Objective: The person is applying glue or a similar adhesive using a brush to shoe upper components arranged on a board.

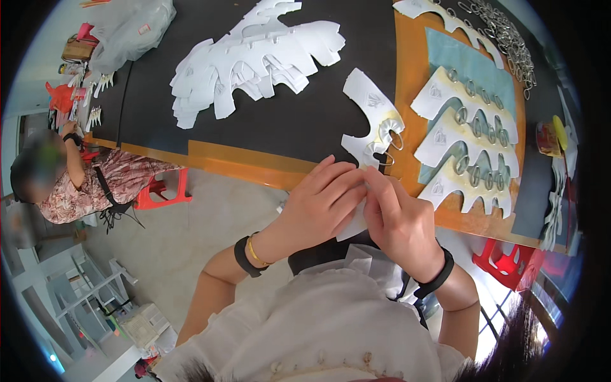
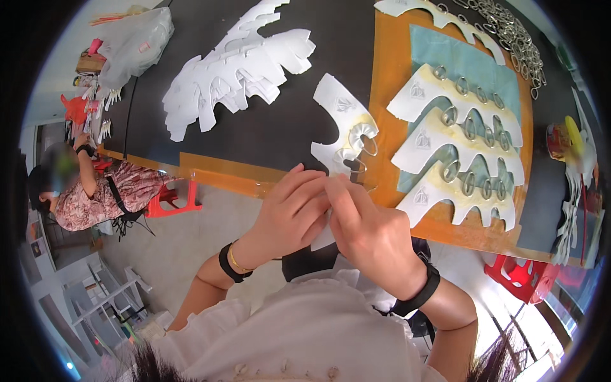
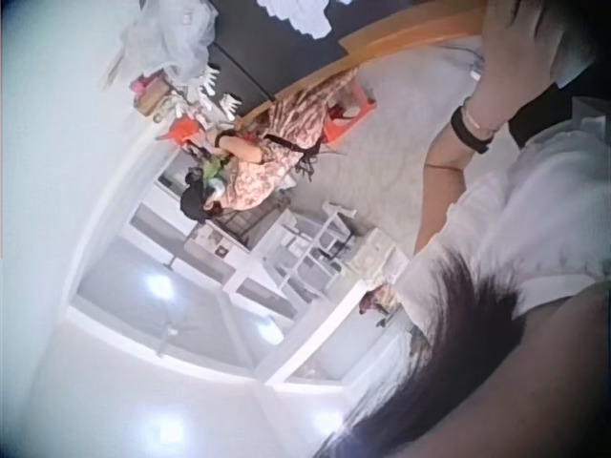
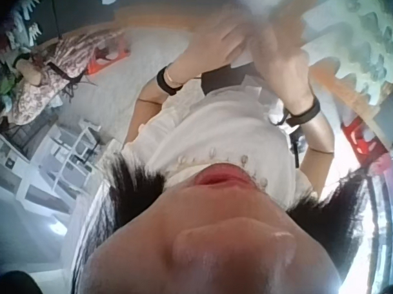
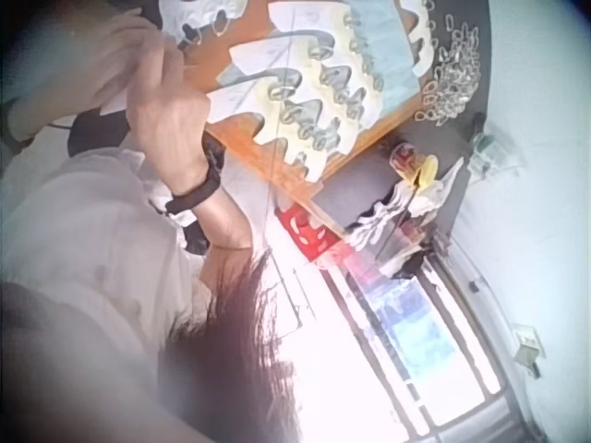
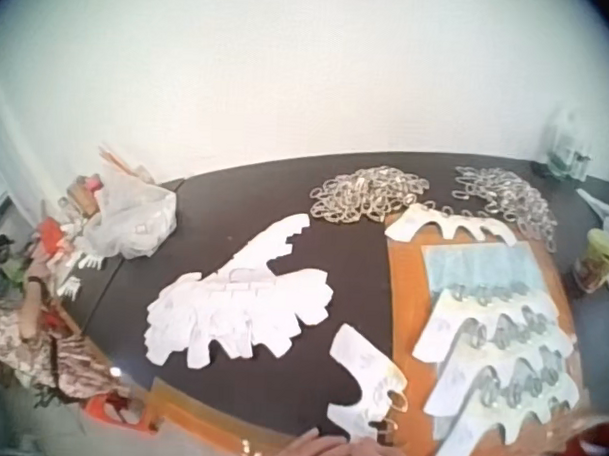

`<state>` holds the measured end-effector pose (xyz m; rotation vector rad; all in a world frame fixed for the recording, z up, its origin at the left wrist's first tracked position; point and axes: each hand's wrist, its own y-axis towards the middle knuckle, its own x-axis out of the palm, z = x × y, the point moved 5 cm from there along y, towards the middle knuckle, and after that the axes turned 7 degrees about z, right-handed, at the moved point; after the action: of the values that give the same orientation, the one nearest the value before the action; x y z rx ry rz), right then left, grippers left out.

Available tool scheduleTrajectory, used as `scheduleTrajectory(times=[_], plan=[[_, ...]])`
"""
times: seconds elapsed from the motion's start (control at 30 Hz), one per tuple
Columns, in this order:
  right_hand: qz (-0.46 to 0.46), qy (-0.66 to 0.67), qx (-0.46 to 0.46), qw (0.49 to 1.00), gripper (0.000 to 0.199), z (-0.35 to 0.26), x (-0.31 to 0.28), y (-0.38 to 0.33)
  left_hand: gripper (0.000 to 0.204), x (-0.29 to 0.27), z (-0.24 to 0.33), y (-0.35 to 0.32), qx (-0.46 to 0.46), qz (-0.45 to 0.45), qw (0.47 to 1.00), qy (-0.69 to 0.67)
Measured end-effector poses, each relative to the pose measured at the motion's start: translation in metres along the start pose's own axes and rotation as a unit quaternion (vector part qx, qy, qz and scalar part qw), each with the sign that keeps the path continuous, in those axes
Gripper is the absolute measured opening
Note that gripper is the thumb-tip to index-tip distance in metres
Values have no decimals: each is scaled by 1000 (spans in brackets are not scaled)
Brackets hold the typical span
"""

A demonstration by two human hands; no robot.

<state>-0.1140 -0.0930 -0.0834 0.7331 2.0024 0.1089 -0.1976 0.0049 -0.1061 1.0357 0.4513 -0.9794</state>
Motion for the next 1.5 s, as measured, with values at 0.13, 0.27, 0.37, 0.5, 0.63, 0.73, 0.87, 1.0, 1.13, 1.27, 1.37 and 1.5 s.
scheduleTrajectory(times=[0.13,0.27,0.37,0.5,0.63,0.73,0.87,1.0,1.13,1.27,1.37,1.5], plan=[[7,69,33,997,40,11,-8,3,23,1,-1,5,11,-11,1000,-17],[58,155,93,982,38,20,-31,5,23,-3,3,7,22,-24,999,-26],[54,135,130,981,36,25,-43,-2,22,-9,2,5,-2,-27,999,-25],[76,133,164,974,29,42,-55,-21,18,-9,3,9,-73,49,994,-68],[112,105,210,966,18,53,-71,-25,18,-14,5,24,-12,66,997,-31],[142,84,231,959,12,59,-83,-30,20,-16,15,21,17,33,999,-14],[84,53,169,980,9,60,-74,-41,21,-3,54,19,71,1,997,-36],[107,5,120,987,14,59,-67,-43,34,26,80,22,73,-77,994,-18],[75,-115,55,989,28,52,-63,-46,46,49,82,12,55,-103,993,12],[21,-159,38,986,36,39,-59,-53,47,49,88,11,45,-118,991,46],[-1,-172,29,985,39,33,-56,-58,49,48,88,14,57,-110,990,68],[73,-17,134,988,22,63,-103,-47,44,49,85,22,51,-94,994,38]])
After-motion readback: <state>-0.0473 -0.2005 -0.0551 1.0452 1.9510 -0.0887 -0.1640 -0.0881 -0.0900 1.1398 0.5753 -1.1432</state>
